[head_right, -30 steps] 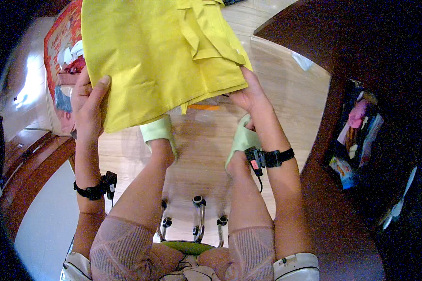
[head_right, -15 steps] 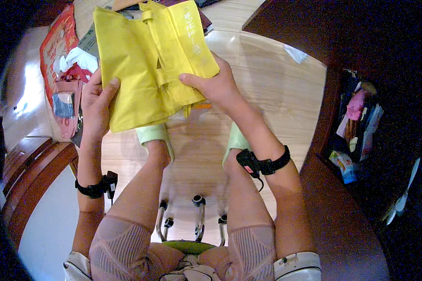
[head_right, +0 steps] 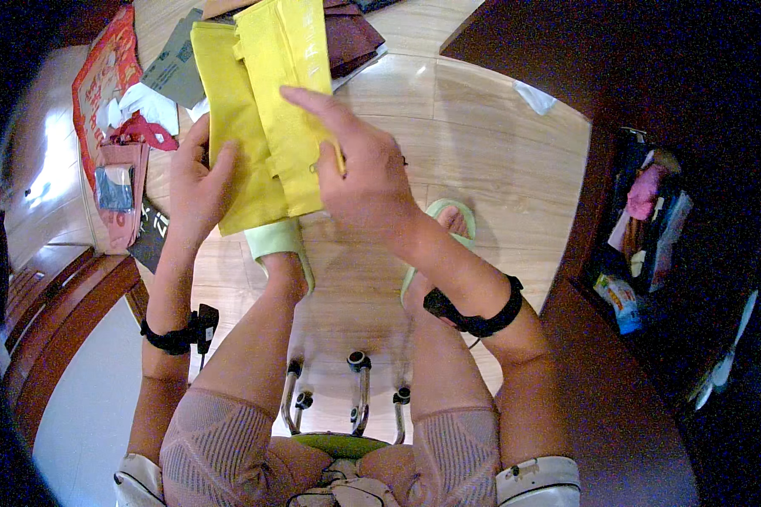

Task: The person organizes various items from the floor into a cabinet, including a black plastic bag, a brown envelope, a pink pouch, clothing items, and a small pink bag.

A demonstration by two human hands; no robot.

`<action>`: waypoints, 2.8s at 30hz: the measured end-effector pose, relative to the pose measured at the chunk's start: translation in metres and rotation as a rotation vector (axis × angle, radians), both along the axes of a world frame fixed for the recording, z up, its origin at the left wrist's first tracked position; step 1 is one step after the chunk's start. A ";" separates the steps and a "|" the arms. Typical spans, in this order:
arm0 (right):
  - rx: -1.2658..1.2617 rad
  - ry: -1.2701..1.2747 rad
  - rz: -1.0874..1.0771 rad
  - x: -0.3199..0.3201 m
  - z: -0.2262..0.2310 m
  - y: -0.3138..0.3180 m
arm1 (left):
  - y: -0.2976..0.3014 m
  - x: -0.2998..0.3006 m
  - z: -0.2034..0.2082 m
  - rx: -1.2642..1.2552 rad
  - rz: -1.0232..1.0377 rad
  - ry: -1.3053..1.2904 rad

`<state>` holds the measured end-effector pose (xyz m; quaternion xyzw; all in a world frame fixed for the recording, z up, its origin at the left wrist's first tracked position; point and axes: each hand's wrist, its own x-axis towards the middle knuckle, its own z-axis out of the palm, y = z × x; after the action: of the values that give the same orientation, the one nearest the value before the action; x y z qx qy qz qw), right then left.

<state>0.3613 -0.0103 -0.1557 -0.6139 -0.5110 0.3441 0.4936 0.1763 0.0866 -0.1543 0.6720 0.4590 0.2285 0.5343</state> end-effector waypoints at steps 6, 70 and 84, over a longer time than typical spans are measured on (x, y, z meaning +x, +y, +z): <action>-0.107 -0.057 0.108 0.002 0.015 0.002 | 0.005 0.004 0.001 0.142 -0.039 0.139; 0.016 -0.791 -0.098 -0.052 -0.037 0.048 | -0.016 0.004 -0.053 -1.311 -0.006 -1.412; -0.299 0.582 0.473 -0.035 0.031 0.040 | 0.027 -0.031 -0.024 -0.764 0.488 -1.087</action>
<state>0.3267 0.0299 -0.1244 -0.4215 -0.4215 0.6781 0.4300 0.1456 0.1139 -0.1782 0.1060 0.3128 0.4680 0.8197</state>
